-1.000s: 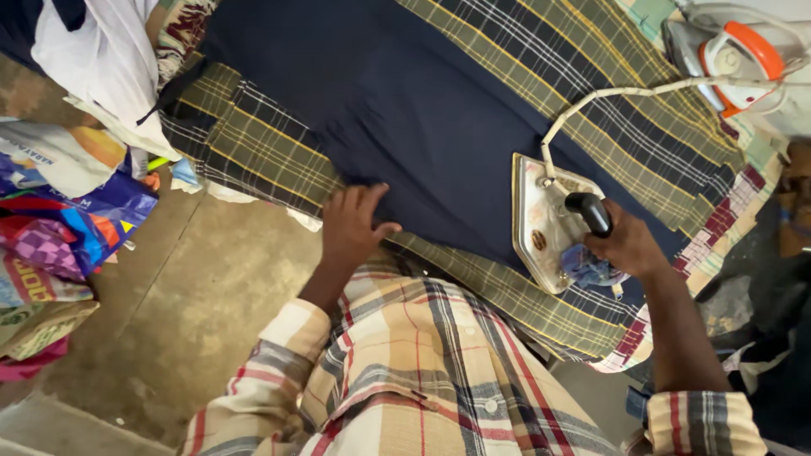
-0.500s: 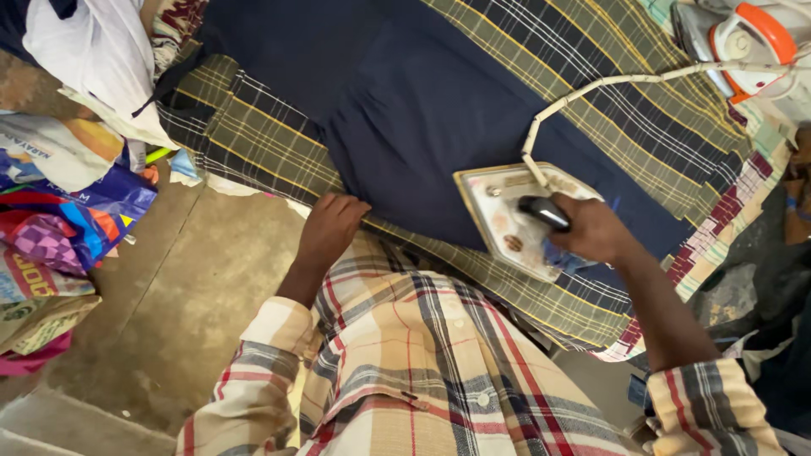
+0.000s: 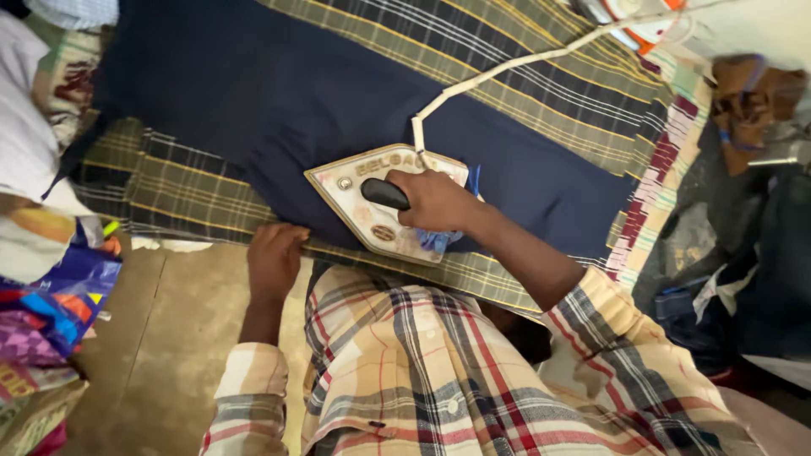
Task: The person irons navy trousers on a padded board, then folds them into a rectangle and continues ironing the folded garment.
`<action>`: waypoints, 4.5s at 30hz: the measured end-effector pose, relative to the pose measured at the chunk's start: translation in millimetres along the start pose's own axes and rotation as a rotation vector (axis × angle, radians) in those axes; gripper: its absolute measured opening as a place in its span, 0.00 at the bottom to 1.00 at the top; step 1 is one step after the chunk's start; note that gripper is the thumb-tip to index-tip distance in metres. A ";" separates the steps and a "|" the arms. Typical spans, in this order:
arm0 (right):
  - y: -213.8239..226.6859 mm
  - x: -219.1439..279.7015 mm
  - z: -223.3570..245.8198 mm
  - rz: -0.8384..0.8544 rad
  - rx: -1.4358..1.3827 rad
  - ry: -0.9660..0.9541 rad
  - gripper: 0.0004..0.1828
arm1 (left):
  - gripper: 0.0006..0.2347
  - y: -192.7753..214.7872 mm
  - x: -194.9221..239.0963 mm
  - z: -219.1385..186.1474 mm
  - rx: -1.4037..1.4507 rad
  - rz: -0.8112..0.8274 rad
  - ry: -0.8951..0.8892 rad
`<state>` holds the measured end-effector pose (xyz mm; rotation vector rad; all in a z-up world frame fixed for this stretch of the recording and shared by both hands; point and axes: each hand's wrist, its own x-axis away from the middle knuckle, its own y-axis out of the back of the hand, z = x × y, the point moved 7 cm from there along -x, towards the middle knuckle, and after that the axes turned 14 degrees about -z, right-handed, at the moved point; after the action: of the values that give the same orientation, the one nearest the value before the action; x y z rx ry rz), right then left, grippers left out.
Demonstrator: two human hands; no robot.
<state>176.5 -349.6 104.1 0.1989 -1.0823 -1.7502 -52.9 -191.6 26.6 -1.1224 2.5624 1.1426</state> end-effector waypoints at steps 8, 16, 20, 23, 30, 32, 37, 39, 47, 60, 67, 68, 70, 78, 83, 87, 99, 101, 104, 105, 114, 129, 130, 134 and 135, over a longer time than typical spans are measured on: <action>30.2 68.8 -82.8 -0.107 -0.018 -0.207 0.27 | 0.05 -0.7 -1.2 -9.7 -0.061 -0.013 0.014; 62.1 181.4 -190.3 -0.337 -0.131 -0.558 0.23 | 0.04 -5.2 -1.1 -3.3 -0.115 0.033 0.000; 67.7 236.3 -228.7 -0.565 -0.189 -0.809 0.23 | 0.03 -7.0 -5.2 2.9 -0.149 0.082 0.003; 76.8 255.1 -253.6 -0.682 -0.141 -0.886 0.22 | 0.04 -12.9 -5.4 5.9 -0.198 0.134 0.049; 121.2 251.5 -310.9 -0.874 -0.091 -0.958 0.18 | 0.02 -18.0 -12.0 8.7 -0.230 0.154 0.111; 134.8 243.9 -329.0 -0.923 -0.147 -0.910 0.18 | 0.02 -17.5 -12.2 9.5 -0.213 0.161 0.118; 154.2 245.7 -380.8 -0.912 -0.246 -0.792 0.21 | 0.02 -15.5 -9.2 7.7 -0.179 0.150 0.147; 162.3 254.0 -404.7 -0.898 -0.219 -0.763 0.22 | 0.02 -12.5 -9.3 -2.8 -0.190 0.091 0.017; 194.6 283.0 -444.6 -0.793 0.259 -0.820 0.29 | 0.03 -5.1 -3.5 -8.6 -0.180 0.096 0.039; 71.8 160.8 -214.4 -1.043 0.226 -0.107 0.17 | 0.05 -32.8 -115.9 -43.7 -0.148 0.021 -0.119; 65.2 81.1 -253.8 -0.973 0.510 -0.280 0.19 | 0.18 -132.5 -211.6 -25.1 -0.312 0.127 -0.368; 61.7 75.8 -266.1 -0.898 0.517 -0.370 0.14 | 0.20 -142.5 -220.3 -20.1 -0.358 0.129 -0.408; 61.3 69.7 -274.5 -0.900 0.556 -0.404 0.13 | 0.20 -157.8 -234.8 -4.9 -0.371 0.179 -0.394; 66.7 71.9 -284.2 -0.937 0.643 -0.423 0.12 | 0.22 -170.4 -262.2 34.0 -0.369 0.172 -0.364; 74.1 60.0 -303.1 -0.832 0.611 -0.546 0.09 | 0.15 -169.4 -278.9 55.1 -0.418 0.116 -0.328; 80.7 66.6 -309.2 -0.815 0.528 -0.539 0.20 | 0.16 -170.3 -290.0 65.9 -0.475 0.157 -0.386; 123.7 111.9 -312.4 -0.782 0.504 -0.234 0.12 | 0.19 -159.6 -302.3 107.5 -0.538 0.362 -0.546; 160.1 156.8 -309.9 -1.060 0.574 -0.329 0.12 | 0.19 -155.4 -300.5 104.1 -0.579 0.320 -0.579; 207.4 235.1 -319.7 -1.140 0.788 -0.485 0.23 | 0.19 -154.1 -299.1 99.0 -0.625 0.354 -0.485; 216.4 253.0 -328.1 -1.143 0.789 -0.491 0.23 | 0.19 -152.0 -295.2 90.5 -0.622 0.354 -0.491; 187.5 305.4 -440.5 -0.696 0.149 -1.045 0.26 | 0.26 -173.6 -170.8 -32.6 -0.357 0.362 -0.278; 129.7 300.5 -446.3 -1.003 -0.799 -0.831 0.10 | 0.28 -187.4 -131.4 -58.4 -0.418 0.305 -0.302; 118.7 306.2 -446.2 -1.094 -0.802 -0.892 0.09 | 0.28 -185.0 -130.1 -58.8 -0.414 0.317 -0.310; 91.3 339.1 -422.9 -1.526 -0.915 -0.930 0.06 | 0.27 -187.6 -130.3 -62.3 -0.390 0.303 -0.302; 83.1 342.9 -416.3 -1.526 -0.918 -0.932 0.06 | 0.27 -184.6 -129.8 -61.1 -0.389 0.291 -0.305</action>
<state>315.1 -873.5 40.0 -0.6074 -0.4400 -3.7529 175.4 -239.1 9.6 -0.5719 2.3730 1.7827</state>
